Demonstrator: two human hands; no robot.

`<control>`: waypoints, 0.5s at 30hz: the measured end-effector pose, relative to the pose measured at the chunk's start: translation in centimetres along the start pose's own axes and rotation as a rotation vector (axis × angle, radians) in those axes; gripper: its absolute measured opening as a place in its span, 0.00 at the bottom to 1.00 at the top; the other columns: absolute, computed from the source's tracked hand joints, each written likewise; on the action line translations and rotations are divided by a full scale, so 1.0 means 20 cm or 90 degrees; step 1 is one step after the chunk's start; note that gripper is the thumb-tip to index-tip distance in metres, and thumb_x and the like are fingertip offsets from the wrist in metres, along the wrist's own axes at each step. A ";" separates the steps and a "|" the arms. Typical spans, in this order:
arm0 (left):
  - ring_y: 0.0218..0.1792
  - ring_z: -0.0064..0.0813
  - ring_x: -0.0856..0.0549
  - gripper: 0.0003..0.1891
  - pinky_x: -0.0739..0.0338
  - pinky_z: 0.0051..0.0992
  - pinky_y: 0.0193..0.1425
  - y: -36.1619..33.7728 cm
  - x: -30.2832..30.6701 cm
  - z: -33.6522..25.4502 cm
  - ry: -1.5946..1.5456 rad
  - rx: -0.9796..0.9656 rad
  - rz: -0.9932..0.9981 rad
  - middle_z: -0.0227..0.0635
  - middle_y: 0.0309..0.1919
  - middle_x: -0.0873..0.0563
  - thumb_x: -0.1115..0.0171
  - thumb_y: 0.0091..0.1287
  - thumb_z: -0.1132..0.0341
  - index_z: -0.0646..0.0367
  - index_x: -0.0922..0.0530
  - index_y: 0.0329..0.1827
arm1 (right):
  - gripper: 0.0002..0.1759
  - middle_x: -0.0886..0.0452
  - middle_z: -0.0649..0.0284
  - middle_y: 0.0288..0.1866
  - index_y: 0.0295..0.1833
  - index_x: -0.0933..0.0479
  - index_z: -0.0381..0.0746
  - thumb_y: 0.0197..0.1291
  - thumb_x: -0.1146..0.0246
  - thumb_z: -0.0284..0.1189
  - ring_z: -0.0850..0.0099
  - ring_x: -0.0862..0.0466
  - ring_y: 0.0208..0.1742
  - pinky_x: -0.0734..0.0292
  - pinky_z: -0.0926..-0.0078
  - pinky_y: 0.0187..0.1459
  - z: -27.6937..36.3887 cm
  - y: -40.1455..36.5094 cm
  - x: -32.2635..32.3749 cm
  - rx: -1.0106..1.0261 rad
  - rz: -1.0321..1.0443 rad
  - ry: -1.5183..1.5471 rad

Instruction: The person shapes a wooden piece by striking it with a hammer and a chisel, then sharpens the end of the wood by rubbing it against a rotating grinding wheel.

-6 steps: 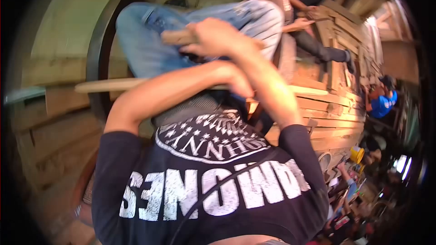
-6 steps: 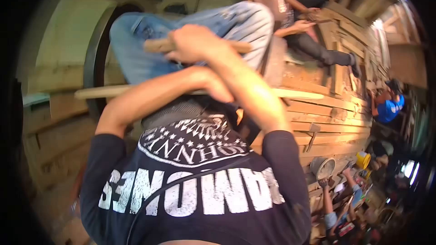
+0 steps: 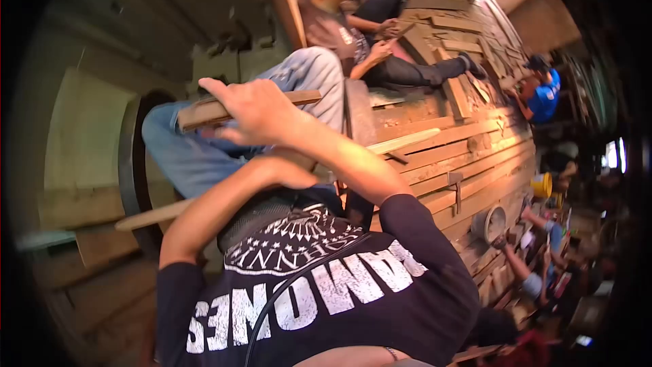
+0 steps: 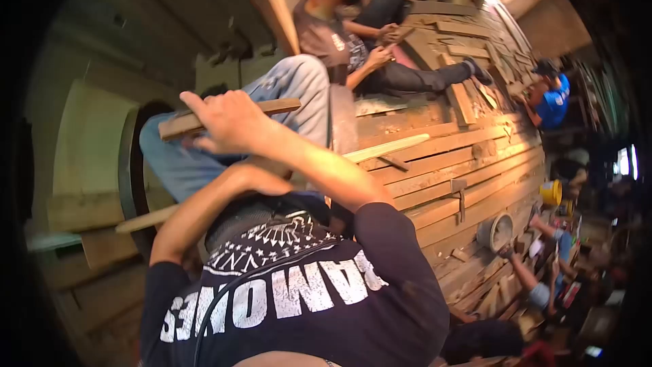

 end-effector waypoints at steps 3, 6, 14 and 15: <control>0.51 0.52 0.14 0.28 0.22 0.45 0.58 -0.19 0.09 -0.06 0.184 -0.112 -0.237 0.56 0.51 0.13 0.39 0.73 0.47 0.63 0.21 0.63 | 0.53 0.14 0.56 0.37 0.77 0.35 0.40 0.52 0.26 0.57 0.56 0.13 0.33 0.19 0.62 0.34 0.12 -0.13 0.35 0.046 -0.060 -0.087; 0.47 0.55 0.14 0.23 0.21 0.50 0.51 -0.33 0.04 0.04 0.174 0.008 -0.182 0.54 0.42 0.12 0.39 0.74 0.50 0.63 0.21 0.57 | 0.50 0.13 0.55 0.44 0.78 0.35 0.37 0.57 0.28 0.55 0.57 0.13 0.33 0.19 0.63 0.34 0.11 -0.39 0.56 0.060 -0.113 -0.027; 0.29 0.54 0.13 0.20 0.22 0.50 0.31 -0.42 0.01 0.02 0.222 0.098 -0.315 0.47 0.28 0.14 0.38 0.73 0.46 0.54 0.21 0.51 | 0.32 0.17 0.52 0.34 0.78 0.32 0.45 0.72 0.38 0.42 0.52 0.16 0.27 0.22 0.57 0.28 -0.09 -1.01 0.46 -0.304 0.001 -0.176; 0.29 0.54 0.13 0.20 0.22 0.48 0.31 -0.42 0.01 0.01 0.238 0.106 -0.342 0.46 0.30 0.13 0.36 0.72 0.48 0.53 0.20 0.56 | 0.31 0.18 0.52 0.34 0.78 0.32 0.48 0.72 0.38 0.41 0.52 0.17 0.27 0.23 0.57 0.28 -0.08 -1.05 0.44 -0.334 0.002 -0.154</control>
Point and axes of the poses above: each hand's wrist, its own y-axis towards the middle knuckle, its own x-axis out of the back of the hand, z = x × y, the point moved 10 cm from there along y, towards the middle knuckle
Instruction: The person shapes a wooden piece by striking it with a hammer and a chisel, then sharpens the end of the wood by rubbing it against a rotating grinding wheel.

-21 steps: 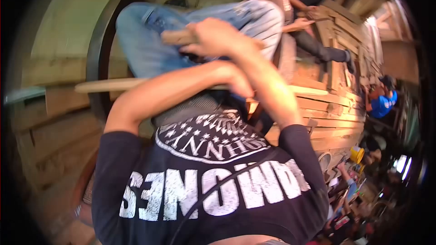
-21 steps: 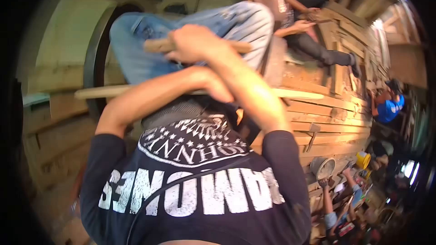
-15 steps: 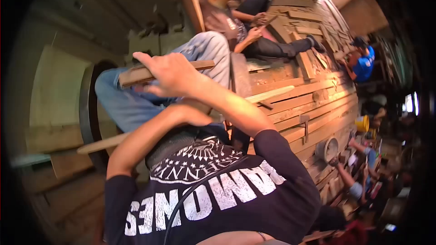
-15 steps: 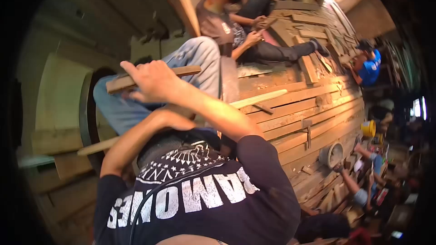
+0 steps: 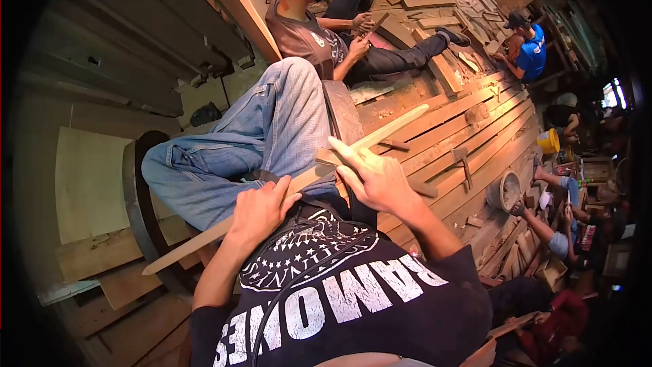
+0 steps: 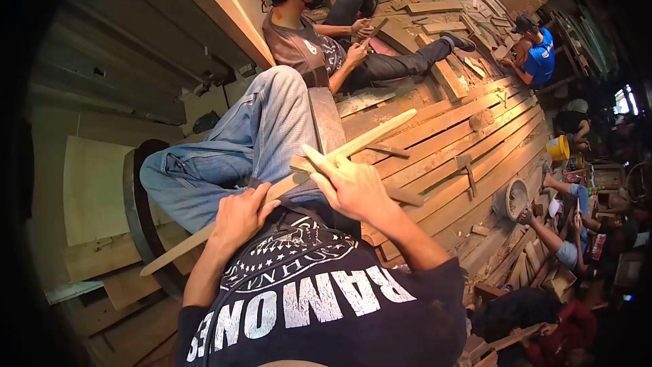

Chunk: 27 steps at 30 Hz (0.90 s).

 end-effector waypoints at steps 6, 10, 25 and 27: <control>0.24 0.45 0.15 0.26 0.22 0.43 0.28 0.04 0.03 -0.05 0.040 -0.050 -0.068 0.39 0.26 0.17 0.33 0.70 0.48 0.44 0.21 0.69 | 0.28 0.20 0.51 0.33 0.77 0.29 0.55 0.73 0.39 0.38 0.52 0.18 0.26 0.24 0.57 0.28 -0.08 -0.07 -0.05 -0.094 0.024 0.013; 0.24 0.44 0.15 0.25 0.23 0.41 0.29 0.05 0.05 -0.03 -0.006 -0.046 -0.060 0.38 0.27 0.17 0.33 0.69 0.49 0.39 0.20 0.68 | 0.28 0.18 0.48 0.34 0.77 0.30 0.60 0.73 0.40 0.40 0.50 0.17 0.26 0.21 0.56 0.27 -0.15 -0.09 -0.06 -0.122 0.024 -0.049; 0.26 0.46 0.15 0.24 0.23 0.43 0.31 0.04 0.04 -0.02 -0.035 0.009 -0.038 0.40 0.27 0.17 0.33 0.69 0.47 0.37 0.18 0.67 | 0.27 0.13 0.51 0.44 0.76 0.29 0.43 0.74 0.41 0.31 0.60 0.20 0.24 0.24 0.60 0.25 -0.69 -0.26 0.14 -0.355 -0.163 -0.191; 0.27 0.46 0.14 0.24 0.22 0.43 0.32 0.04 0.04 -0.02 -0.032 0.006 -0.030 0.40 0.27 0.16 0.34 0.69 0.47 0.37 0.18 0.67 | 0.26 0.13 0.50 0.43 0.76 0.29 0.44 0.74 0.42 0.31 0.60 0.20 0.23 0.24 0.60 0.25 -0.66 -0.25 0.16 -0.325 -0.198 -0.149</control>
Point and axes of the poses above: each hand's wrist, its own y-axis towards the middle knuckle, its own x-axis out of the back of the hand, z = x × y, the point moved 10 cm from there along y, towards the middle knuckle
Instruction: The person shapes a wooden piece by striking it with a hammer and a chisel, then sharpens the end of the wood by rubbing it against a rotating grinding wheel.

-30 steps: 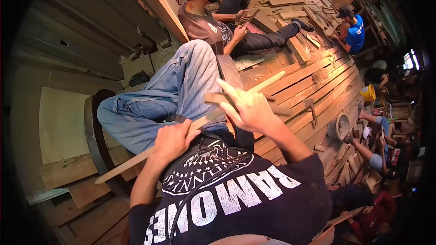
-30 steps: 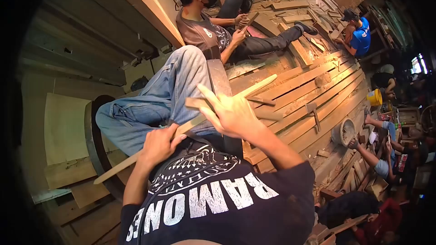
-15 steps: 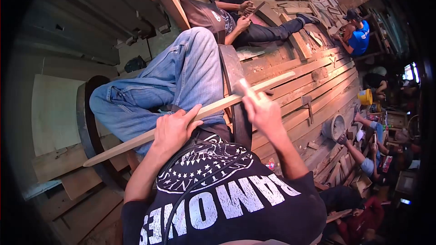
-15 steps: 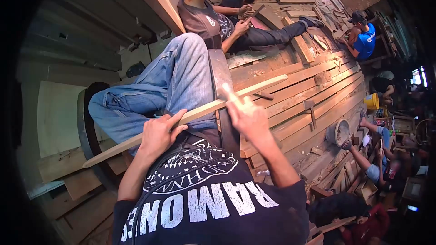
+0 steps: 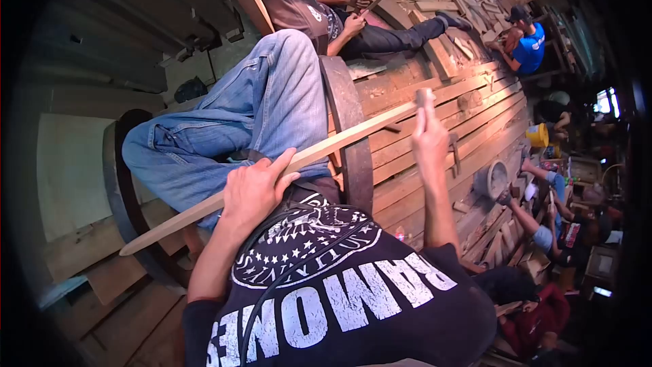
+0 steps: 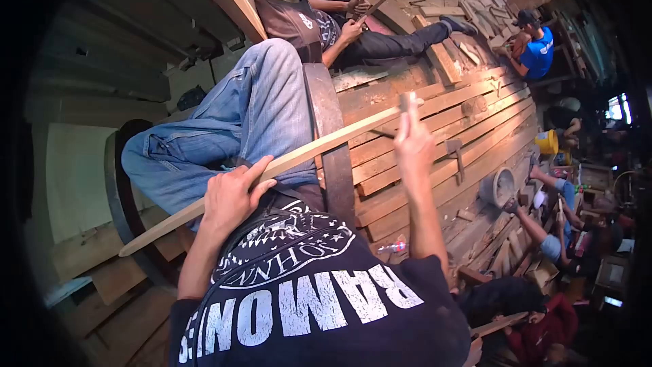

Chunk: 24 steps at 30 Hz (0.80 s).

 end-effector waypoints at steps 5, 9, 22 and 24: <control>0.29 0.48 0.12 0.23 0.19 0.45 0.33 0.01 -0.02 0.00 0.009 -0.004 0.016 0.43 0.29 0.14 0.41 0.73 0.44 0.38 0.22 0.68 | 0.25 0.16 0.49 0.31 0.76 0.27 0.51 0.75 0.42 0.34 0.54 0.19 0.23 0.23 0.58 0.26 0.31 -0.18 -0.09 0.186 0.096 -0.028; 0.31 0.49 0.13 0.23 0.21 0.44 0.35 0.01 -0.02 0.02 -0.059 0.012 0.021 0.44 0.29 0.14 0.36 0.71 0.46 0.39 0.19 0.66 | 0.26 0.20 0.50 0.24 0.76 0.28 0.47 0.75 0.42 0.35 0.55 0.20 0.22 0.24 0.56 0.26 -0.05 0.08 0.00 -0.044 -0.008 -0.048; 0.28 0.48 0.13 0.23 0.20 0.44 0.33 0.01 -0.03 0.03 -0.029 0.016 0.013 0.41 0.29 0.14 0.38 0.71 0.44 0.37 0.19 0.67 | 0.27 0.22 0.52 0.23 0.77 0.28 0.55 0.74 0.40 0.39 0.53 0.20 0.19 0.23 0.57 0.23 0.52 -0.16 -0.11 0.185 0.143 0.005; 0.28 0.48 0.13 0.23 0.20 0.45 0.32 0.00 -0.04 0.03 -0.030 0.020 0.023 0.41 0.29 0.14 0.38 0.71 0.43 0.37 0.19 0.67 | 0.28 0.22 0.53 0.24 0.76 0.28 0.62 0.72 0.38 0.41 0.54 0.19 0.20 0.23 0.58 0.23 0.62 -0.27 -0.13 0.225 0.188 0.026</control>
Point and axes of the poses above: each hand's wrist, its own y-axis towards the middle knuckle, its own x-axis out of the back of the hand, z = x × y, the point moved 10 cm from there along y, towards the middle knuckle
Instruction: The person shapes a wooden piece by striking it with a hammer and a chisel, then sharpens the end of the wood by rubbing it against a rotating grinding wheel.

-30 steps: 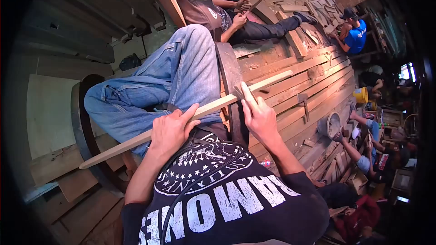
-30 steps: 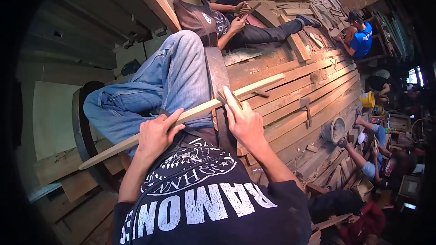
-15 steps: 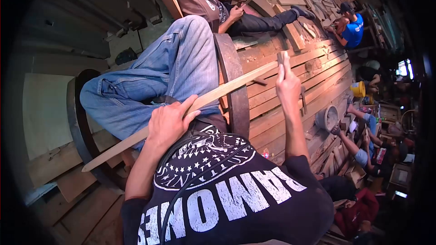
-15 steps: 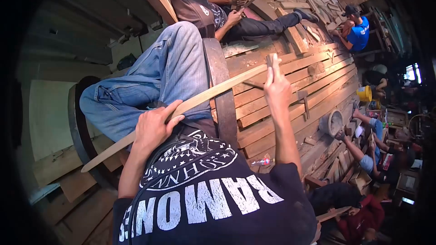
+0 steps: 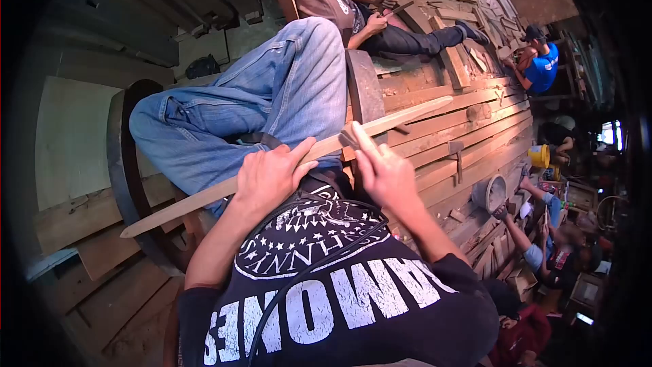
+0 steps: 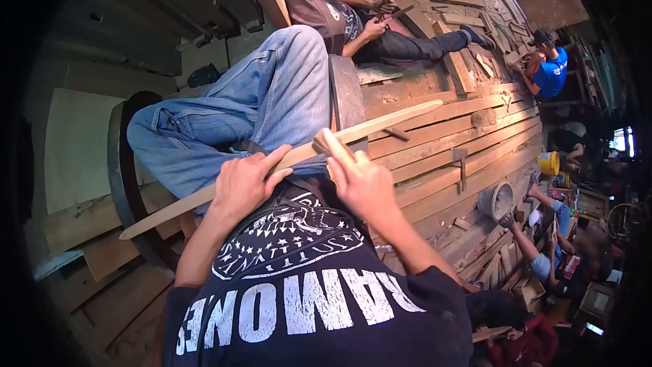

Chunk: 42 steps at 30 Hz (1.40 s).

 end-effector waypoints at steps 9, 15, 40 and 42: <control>0.28 0.49 0.13 0.23 0.19 0.44 0.32 -0.02 -0.02 -0.01 0.018 0.005 0.018 0.41 0.30 0.14 0.39 0.72 0.44 0.36 0.21 0.68 | 0.28 0.22 0.48 0.23 0.78 0.30 0.54 0.74 0.40 0.38 0.51 0.19 0.20 0.23 0.55 0.25 -0.02 0.05 0.05 -0.035 0.013 -0.078; 0.27 0.47 0.12 0.22 0.20 0.44 0.30 -0.01 -0.01 -0.01 0.021 -0.006 -0.008 0.42 0.29 0.14 0.39 0.72 0.45 0.36 0.20 0.67 | 0.28 0.20 0.49 0.22 0.78 0.30 0.54 0.74 0.41 0.35 0.51 0.17 0.23 0.24 0.52 0.26 -0.61 0.15 0.21 -0.264 -0.105 -0.143; 0.24 0.46 0.14 0.23 0.21 0.43 0.28 -0.03 -0.02 -0.01 0.033 -0.015 -0.055 0.40 0.27 0.17 0.37 0.71 0.45 0.36 0.21 0.68 | 0.28 0.16 0.49 0.29 0.77 0.29 0.55 0.73 0.39 0.33 0.57 0.14 0.27 0.21 0.59 0.30 -0.36 0.08 0.14 -0.011 -0.139 0.012; 0.25 0.47 0.14 0.23 0.21 0.43 0.28 -0.04 -0.03 -0.02 0.024 -0.014 -0.037 0.40 0.27 0.16 0.37 0.71 0.45 0.36 0.21 0.68 | 0.27 0.17 0.49 0.27 0.77 0.29 0.55 0.74 0.39 0.34 0.58 0.15 0.26 0.22 0.57 0.30 -0.68 0.07 0.21 -0.213 -0.130 -0.040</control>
Point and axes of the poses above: each hand's wrist, its own y-axis towards the middle knuckle, its own x-axis out of the back of the hand, z = x × y, the point moved 10 cm from there along y, towards the middle knuckle
